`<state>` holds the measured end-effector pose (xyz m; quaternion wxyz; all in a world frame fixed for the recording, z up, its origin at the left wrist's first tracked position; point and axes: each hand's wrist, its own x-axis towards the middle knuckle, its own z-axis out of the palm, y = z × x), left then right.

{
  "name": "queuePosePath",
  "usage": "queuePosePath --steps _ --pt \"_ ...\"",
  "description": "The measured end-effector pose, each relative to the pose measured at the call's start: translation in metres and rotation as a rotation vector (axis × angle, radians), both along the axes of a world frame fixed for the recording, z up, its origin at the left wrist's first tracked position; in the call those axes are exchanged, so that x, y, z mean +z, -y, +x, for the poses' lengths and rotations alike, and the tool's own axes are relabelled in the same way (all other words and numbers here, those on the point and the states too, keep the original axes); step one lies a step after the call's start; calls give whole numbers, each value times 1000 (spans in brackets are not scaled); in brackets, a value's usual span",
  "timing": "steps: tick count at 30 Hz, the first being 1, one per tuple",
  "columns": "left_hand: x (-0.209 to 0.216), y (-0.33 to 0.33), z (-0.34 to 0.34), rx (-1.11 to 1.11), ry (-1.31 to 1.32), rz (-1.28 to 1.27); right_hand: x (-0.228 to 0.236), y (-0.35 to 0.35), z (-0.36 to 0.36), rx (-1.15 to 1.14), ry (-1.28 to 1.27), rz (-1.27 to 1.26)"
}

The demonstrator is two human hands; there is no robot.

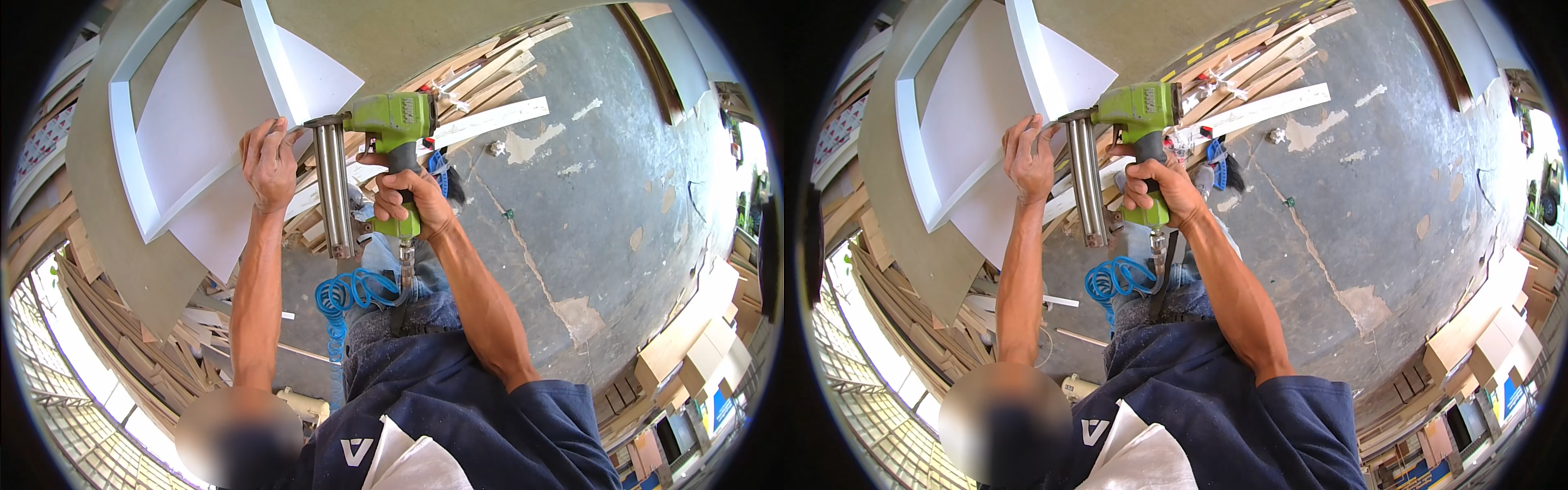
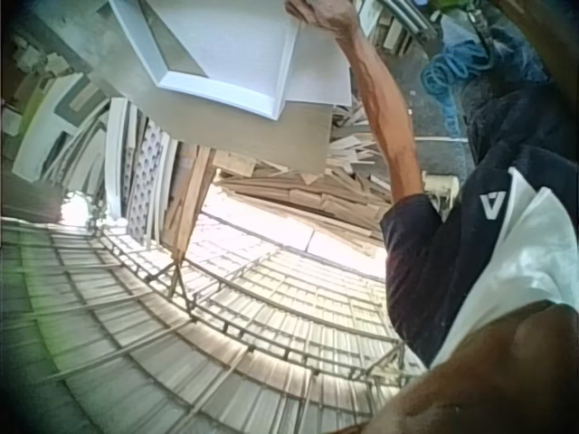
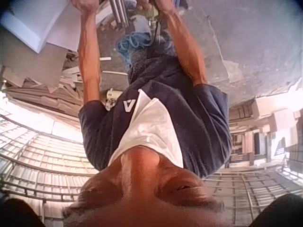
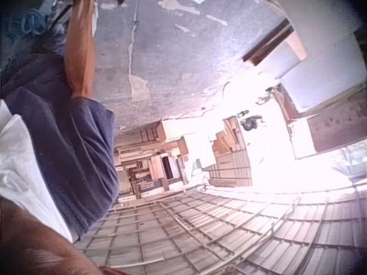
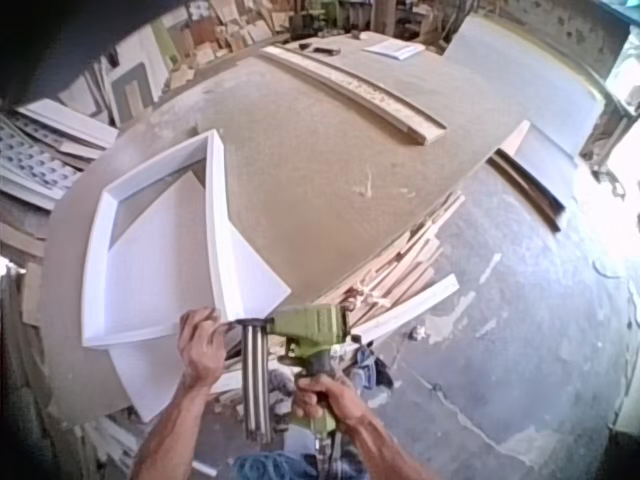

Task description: The person assembles a white rectangular frame by attaching four white trim pieces to a white board using a pneumatic nail gun. They position each trim piece along the edges of the board and secure it with nails, working sequentially around the perimeter.

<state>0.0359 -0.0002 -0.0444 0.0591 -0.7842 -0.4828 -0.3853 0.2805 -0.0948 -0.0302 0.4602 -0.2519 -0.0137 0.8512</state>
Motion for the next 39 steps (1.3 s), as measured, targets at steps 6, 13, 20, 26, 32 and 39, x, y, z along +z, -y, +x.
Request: queuePosePath --steps 6,13,20,26,32,39 --pt "0 2 0 8 9 -10 2 1 -3 -4 1 -18" --pt "-2 1 0 -4 21 -11 3 2 -4 -7 -1 -15" --pt "-1 1 0 3 25 -16 3 5 -7 -16 0 -20" --pt "1 0 3 3 24 -3 -3 5 -6 -16 -54 -22" --pt "2 0 3 1 35 -13 -5 6 -8 -20 -71 -21" --pt "1 0 2 -1 32 -19 2 7 -11 -21 -4 -20"
